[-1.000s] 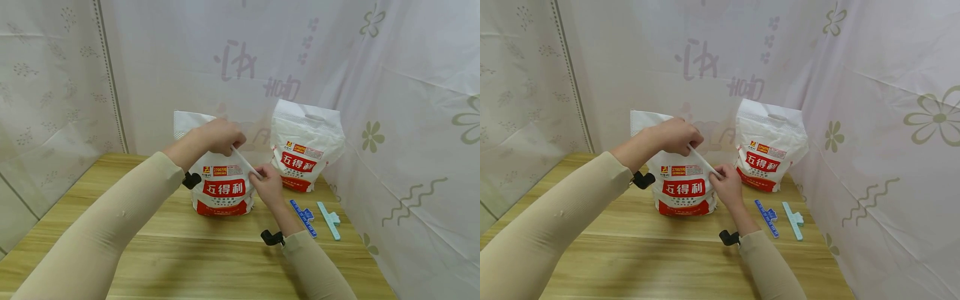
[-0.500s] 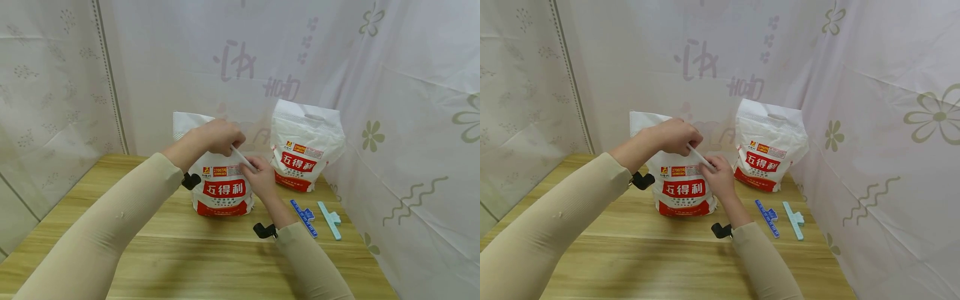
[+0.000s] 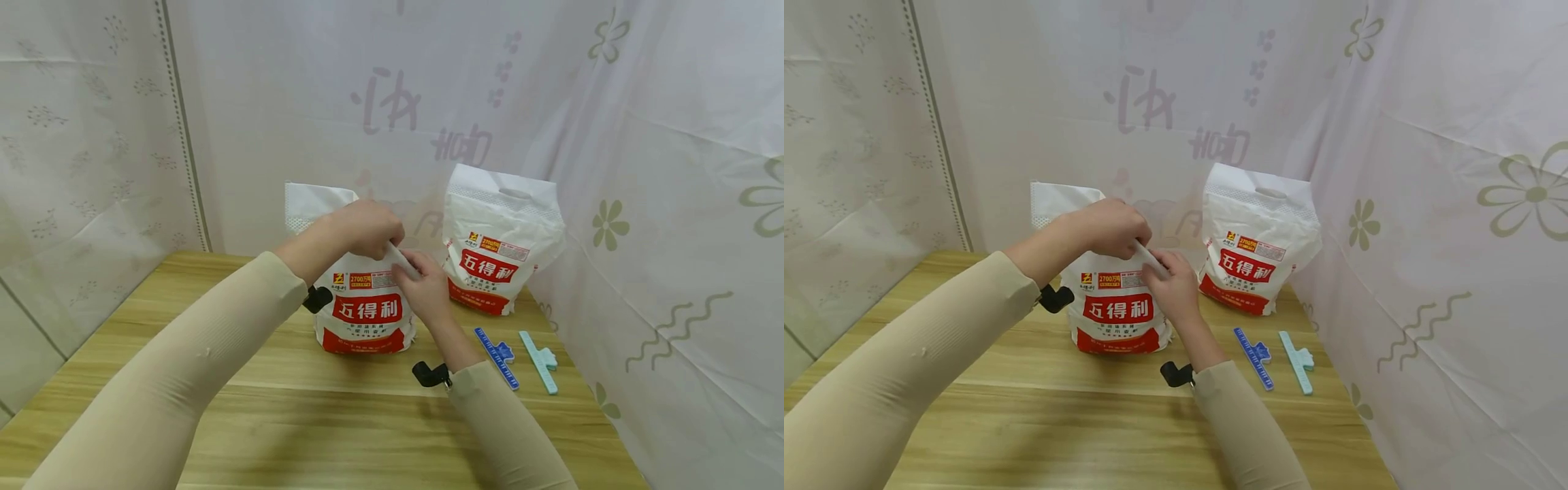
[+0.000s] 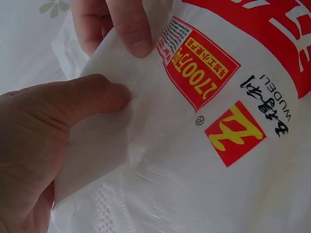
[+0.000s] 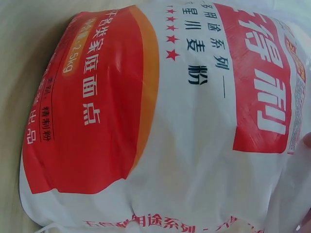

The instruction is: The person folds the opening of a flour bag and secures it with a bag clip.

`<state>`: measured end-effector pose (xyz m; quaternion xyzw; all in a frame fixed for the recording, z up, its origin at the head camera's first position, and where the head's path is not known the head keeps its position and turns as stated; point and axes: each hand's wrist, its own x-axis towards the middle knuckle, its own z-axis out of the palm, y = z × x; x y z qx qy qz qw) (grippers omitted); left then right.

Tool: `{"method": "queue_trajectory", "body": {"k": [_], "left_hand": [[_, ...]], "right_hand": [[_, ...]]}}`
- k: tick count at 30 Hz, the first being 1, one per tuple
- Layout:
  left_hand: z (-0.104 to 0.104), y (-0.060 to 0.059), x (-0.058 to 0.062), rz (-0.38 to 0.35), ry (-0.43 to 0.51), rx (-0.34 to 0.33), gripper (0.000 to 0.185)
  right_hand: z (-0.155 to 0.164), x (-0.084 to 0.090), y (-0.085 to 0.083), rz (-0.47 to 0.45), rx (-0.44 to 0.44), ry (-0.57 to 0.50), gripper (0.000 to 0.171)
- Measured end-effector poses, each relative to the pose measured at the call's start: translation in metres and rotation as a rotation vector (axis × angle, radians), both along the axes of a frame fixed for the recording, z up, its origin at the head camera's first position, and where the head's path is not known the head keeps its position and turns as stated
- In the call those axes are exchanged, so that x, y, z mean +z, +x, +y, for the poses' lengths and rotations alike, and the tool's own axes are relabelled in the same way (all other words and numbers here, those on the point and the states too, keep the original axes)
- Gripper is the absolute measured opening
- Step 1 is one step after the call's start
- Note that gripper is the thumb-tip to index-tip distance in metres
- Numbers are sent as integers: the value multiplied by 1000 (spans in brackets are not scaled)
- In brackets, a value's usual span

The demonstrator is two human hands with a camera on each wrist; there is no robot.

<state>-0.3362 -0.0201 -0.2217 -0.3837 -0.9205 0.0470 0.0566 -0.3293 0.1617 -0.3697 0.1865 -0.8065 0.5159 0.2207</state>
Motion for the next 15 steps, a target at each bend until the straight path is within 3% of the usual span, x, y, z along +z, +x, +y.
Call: {"method": "queue_trajectory", "body": {"k": [15], "left_hand": [[-1, -1, -4, -10, 24, 29, 7]], "right_hand": [[-5, 0, 3, 79, -16, 14, 16]]}}
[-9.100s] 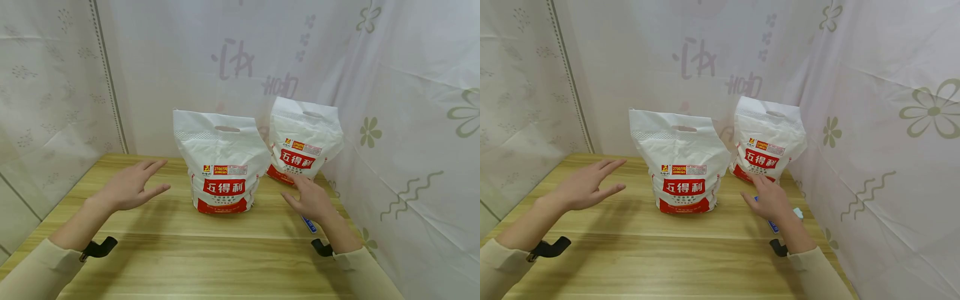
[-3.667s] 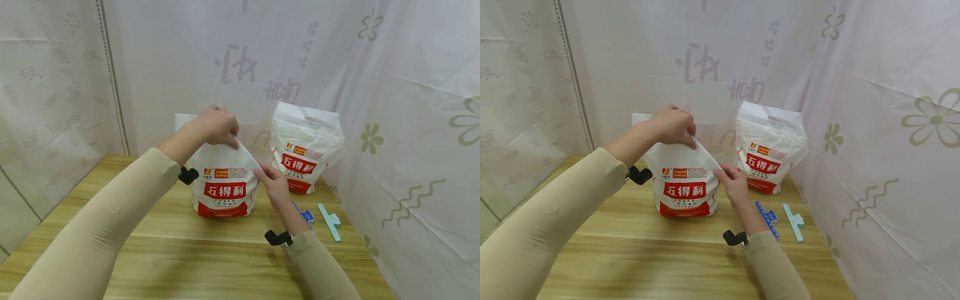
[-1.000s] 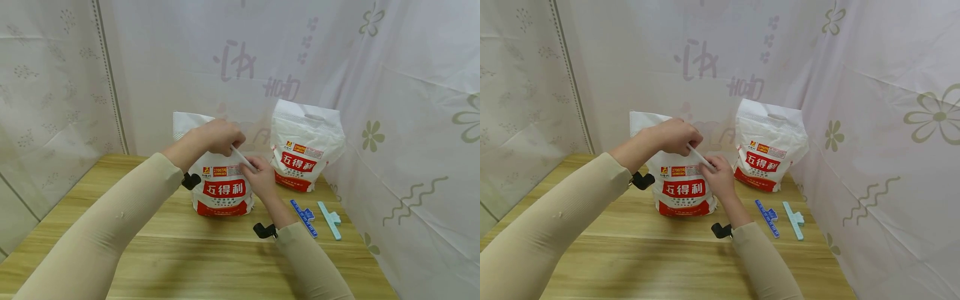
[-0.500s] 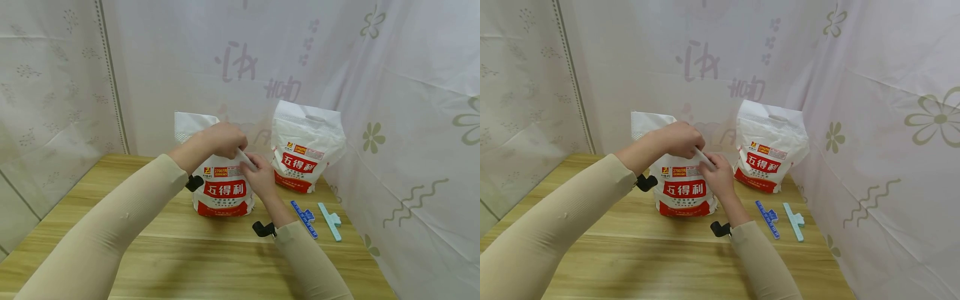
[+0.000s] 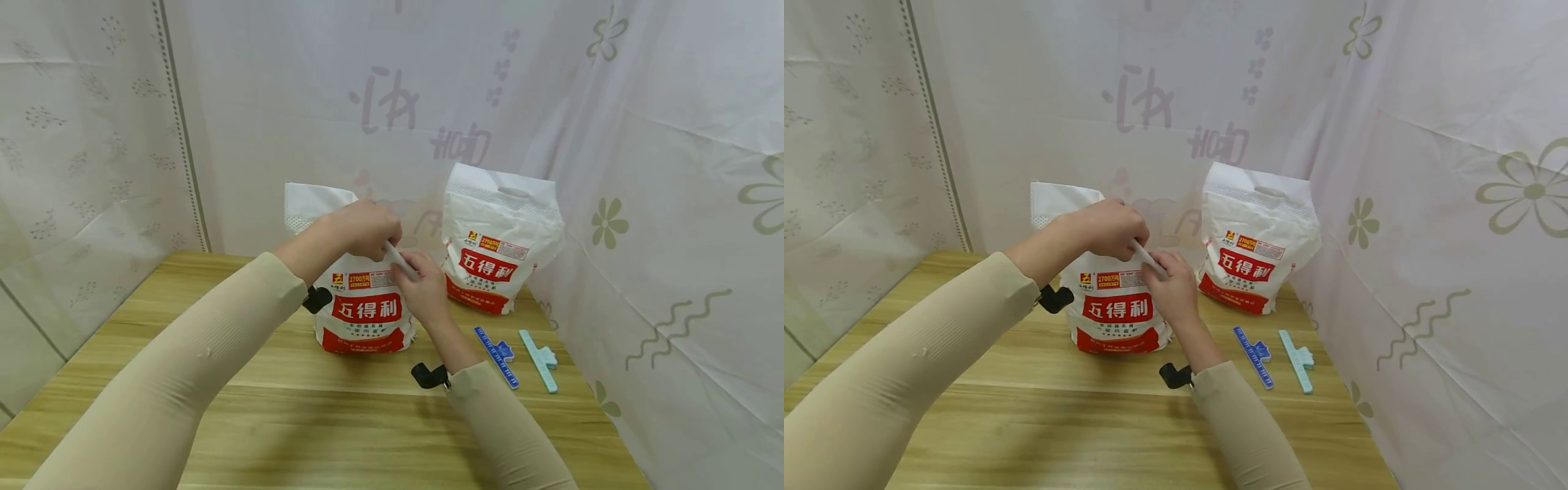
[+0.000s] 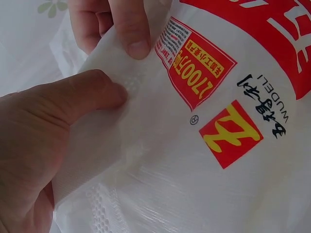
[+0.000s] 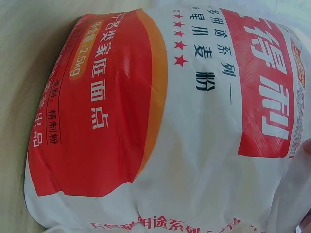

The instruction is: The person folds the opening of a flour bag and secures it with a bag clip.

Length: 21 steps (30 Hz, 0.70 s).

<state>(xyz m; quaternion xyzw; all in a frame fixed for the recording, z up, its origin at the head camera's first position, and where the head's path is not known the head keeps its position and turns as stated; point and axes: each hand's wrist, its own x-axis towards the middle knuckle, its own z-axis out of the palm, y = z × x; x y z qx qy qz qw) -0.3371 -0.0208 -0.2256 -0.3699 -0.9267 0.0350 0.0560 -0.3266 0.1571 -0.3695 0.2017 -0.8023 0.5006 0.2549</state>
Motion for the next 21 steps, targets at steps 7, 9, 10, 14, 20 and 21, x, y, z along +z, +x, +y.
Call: {"method": "queue_trajectory", "body": {"k": [7, 9, 10, 14, 20, 21], "left_hand": [[-2, 1, 0, -1, 0, -5, 7], [-2, 0, 0, 7, -8, -9, 6], [-3, 0, 0, 11, -12, -11, 5], [-3, -1, -1, 36, -29, -29, 6], [-5, -1, 0, 62, -43, -51, 7], [-5, -1, 0, 65, -46, -56, 7]], "right_hand": [[-2, -2, 2, 61, -44, 38, 7], [-2, -4, 2, 93, -63, 57, 6], [-3, -4, 2, 110, -73, 66, 6], [-2, -8, 3, 153, -121, 113, 10], [12, -11, 4, 143, -95, 170, 17], [16, -12, 3, 139, -95, 183, 17]]}}
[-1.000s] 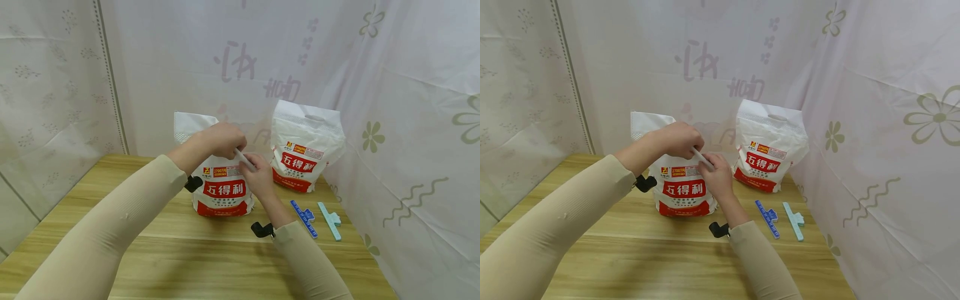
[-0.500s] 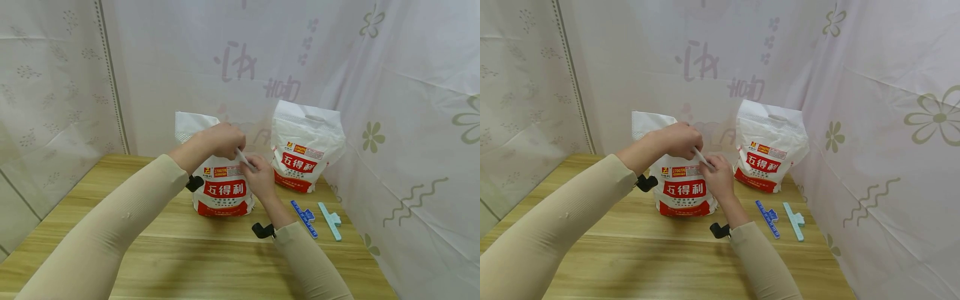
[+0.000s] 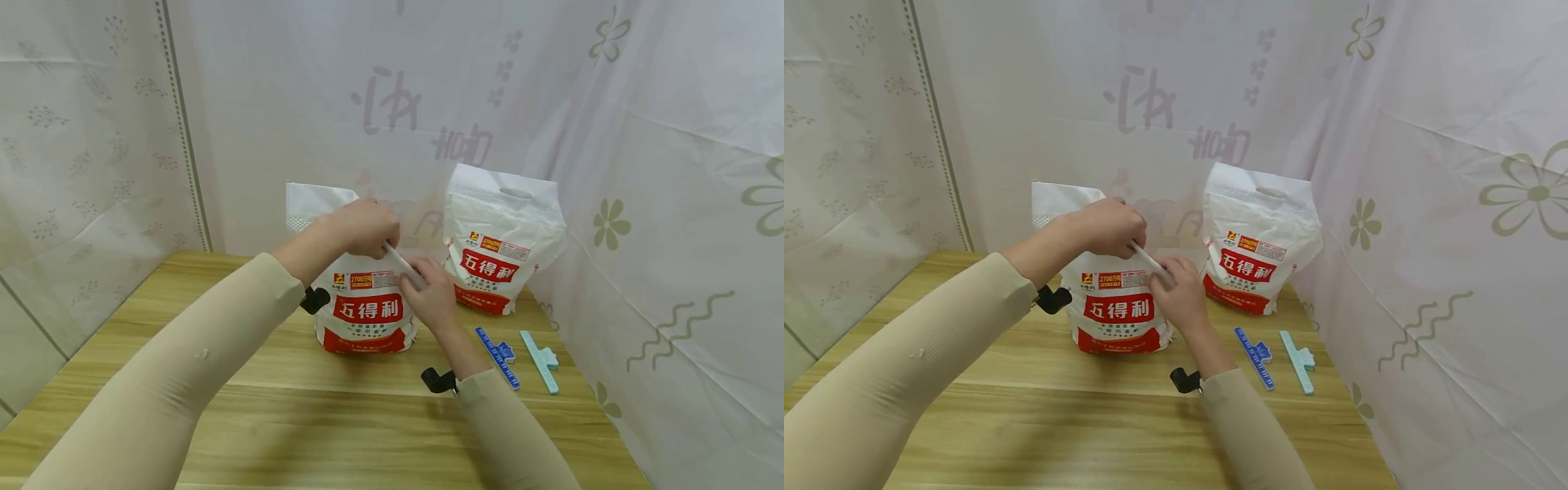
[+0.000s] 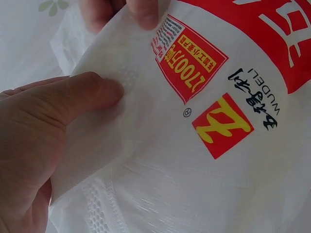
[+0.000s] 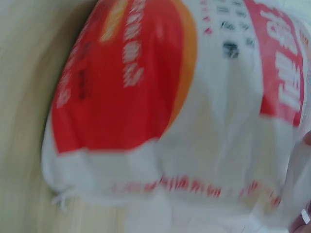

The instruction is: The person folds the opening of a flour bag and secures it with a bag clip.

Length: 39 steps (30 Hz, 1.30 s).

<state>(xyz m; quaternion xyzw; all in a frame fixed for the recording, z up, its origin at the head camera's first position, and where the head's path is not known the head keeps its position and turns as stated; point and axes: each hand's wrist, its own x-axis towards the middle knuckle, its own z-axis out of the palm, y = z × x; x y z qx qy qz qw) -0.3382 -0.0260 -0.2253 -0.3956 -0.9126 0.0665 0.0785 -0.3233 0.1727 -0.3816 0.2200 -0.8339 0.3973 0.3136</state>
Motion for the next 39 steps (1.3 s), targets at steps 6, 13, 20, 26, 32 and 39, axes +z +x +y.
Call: {"method": "queue_trajectory", "body": {"k": [6, 13, 20, 26, 32, 39], "left_hand": [[1, -2, 0, 5, -10, -15, 9], [0, 0, 1, 15, -19, -21, 8], [-6, 3, 11, -6, -17, 19, 5], [-16, 3, 24, -45, 17, 41, 8], [-20, 3, 27, -40, 21, 45, 13], [-22, 3, 25, -48, 56, 26, 19]], "right_hand": [[18, -12, -1, -3, -24, 86, 19], [19, -18, 2, 97, -33, 135, 20], [19, -19, 3, 107, -50, 129, 21], [30, -20, 1, 84, -25, 106, 19], [44, -28, 0, 73, -69, 97, 14], [45, -33, 3, 129, -81, 99, 15]]}}
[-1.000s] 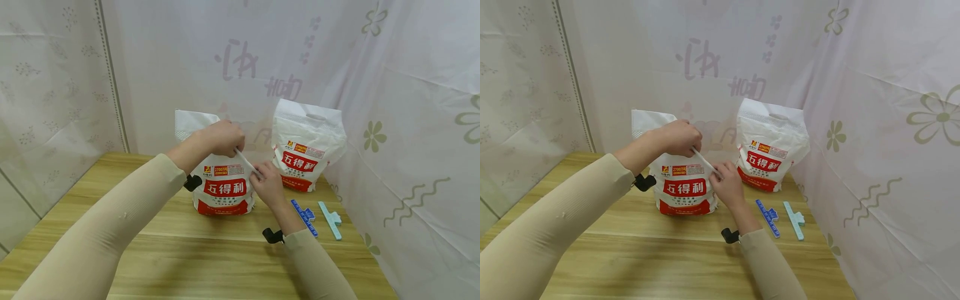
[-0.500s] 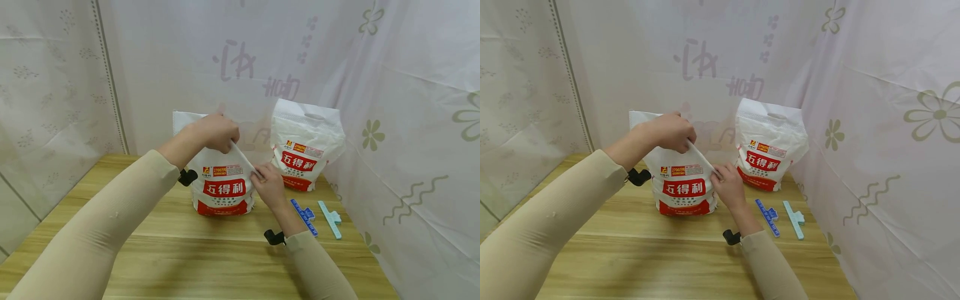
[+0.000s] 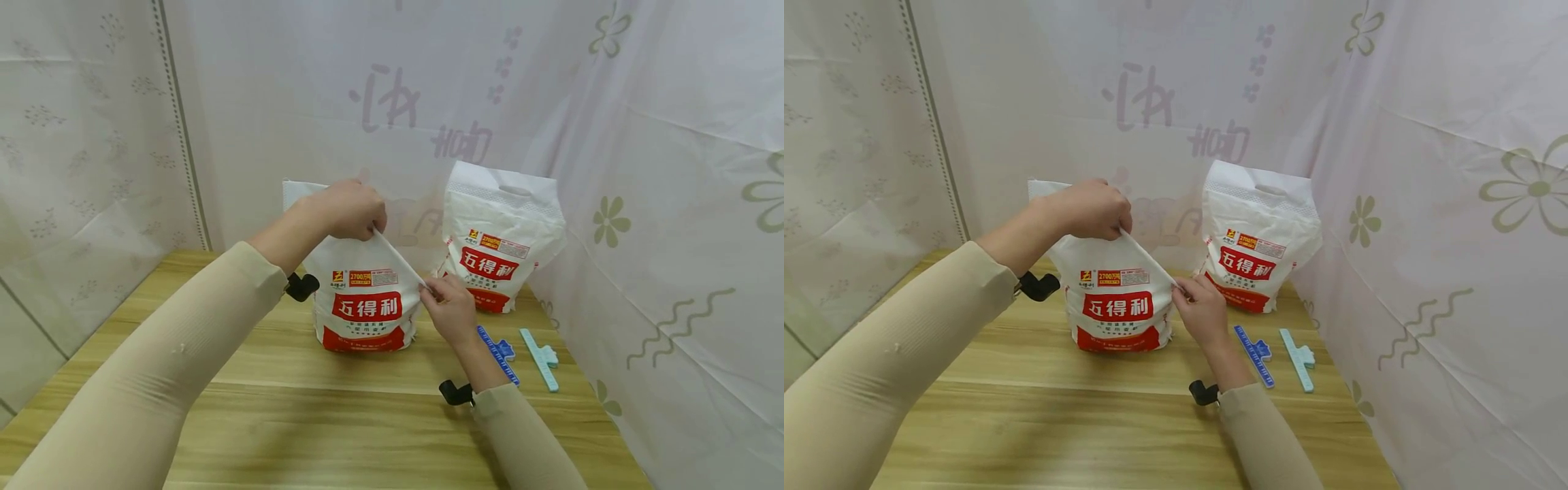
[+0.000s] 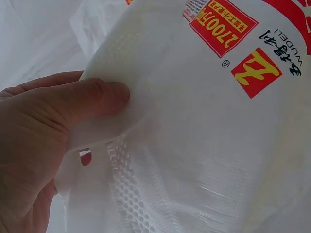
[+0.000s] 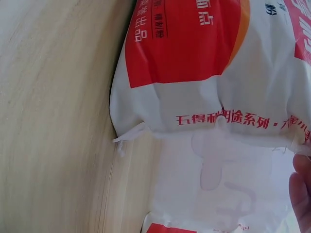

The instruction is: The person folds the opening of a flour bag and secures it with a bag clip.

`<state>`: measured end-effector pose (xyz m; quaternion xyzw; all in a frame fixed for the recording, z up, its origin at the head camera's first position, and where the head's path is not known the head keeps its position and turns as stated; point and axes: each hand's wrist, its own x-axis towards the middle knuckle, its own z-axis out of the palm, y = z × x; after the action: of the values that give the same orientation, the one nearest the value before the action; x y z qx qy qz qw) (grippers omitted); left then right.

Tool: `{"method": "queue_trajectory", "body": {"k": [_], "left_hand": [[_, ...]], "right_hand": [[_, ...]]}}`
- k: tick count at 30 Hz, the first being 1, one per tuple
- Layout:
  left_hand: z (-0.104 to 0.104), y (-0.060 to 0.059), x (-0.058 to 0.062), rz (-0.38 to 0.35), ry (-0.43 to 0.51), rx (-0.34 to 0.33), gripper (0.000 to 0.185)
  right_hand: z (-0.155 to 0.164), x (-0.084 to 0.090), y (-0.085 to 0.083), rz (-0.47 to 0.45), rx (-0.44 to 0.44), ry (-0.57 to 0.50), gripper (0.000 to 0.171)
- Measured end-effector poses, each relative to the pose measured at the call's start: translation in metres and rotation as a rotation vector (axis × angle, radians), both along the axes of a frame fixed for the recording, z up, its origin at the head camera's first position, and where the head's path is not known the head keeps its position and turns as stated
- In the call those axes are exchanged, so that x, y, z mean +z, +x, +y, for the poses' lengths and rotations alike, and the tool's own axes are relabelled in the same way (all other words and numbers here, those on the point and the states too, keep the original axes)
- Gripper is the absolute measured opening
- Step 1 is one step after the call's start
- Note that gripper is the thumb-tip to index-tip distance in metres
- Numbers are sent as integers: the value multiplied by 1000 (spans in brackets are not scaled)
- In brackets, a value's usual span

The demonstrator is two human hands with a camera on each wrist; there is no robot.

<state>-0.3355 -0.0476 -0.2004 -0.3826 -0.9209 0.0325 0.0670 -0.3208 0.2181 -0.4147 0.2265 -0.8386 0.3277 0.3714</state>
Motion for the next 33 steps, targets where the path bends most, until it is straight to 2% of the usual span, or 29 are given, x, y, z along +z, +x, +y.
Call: {"method": "queue_trajectory", "body": {"k": [6, 9, 11, 13, 15, 18, 21, 26, 33], "left_hand": [[-4, -1, -2, -7, 36, -25, 20], [-5, -2, -3, 11, 41, -37, 20], [-6, -3, -4, 27, 39, -41, 19], [-6, -3, -4, 40, 34, -42, 18], [-5, -3, -5, 54, 23, -38, 15], [-3, -1, -5, 76, -8, -22, 11], [3, 1, -6, 97, -47, 0, 10], [18, 3, -12, 105, -71, 6, 14], [26, 1, -21, 94, -57, -12, 8]], "right_hand": [[-2, -5, 0, 112, -24, 52, 19], [-3, -4, 0, 123, -31, 70, 18], [-4, -1, 0, 75, -26, 52, 14], [-7, 4, 0, -17, -8, 6, 12], [-9, 10, -1, -118, 26, -48, 14], [-15, 17, -4, -204, 84, -103, 20], [-19, 20, -7, -204, 114, -116, 17], [-24, 21, -8, -203, 82, -141, 12], [-37, 32, -6, -227, 120, -173, 23]]}}
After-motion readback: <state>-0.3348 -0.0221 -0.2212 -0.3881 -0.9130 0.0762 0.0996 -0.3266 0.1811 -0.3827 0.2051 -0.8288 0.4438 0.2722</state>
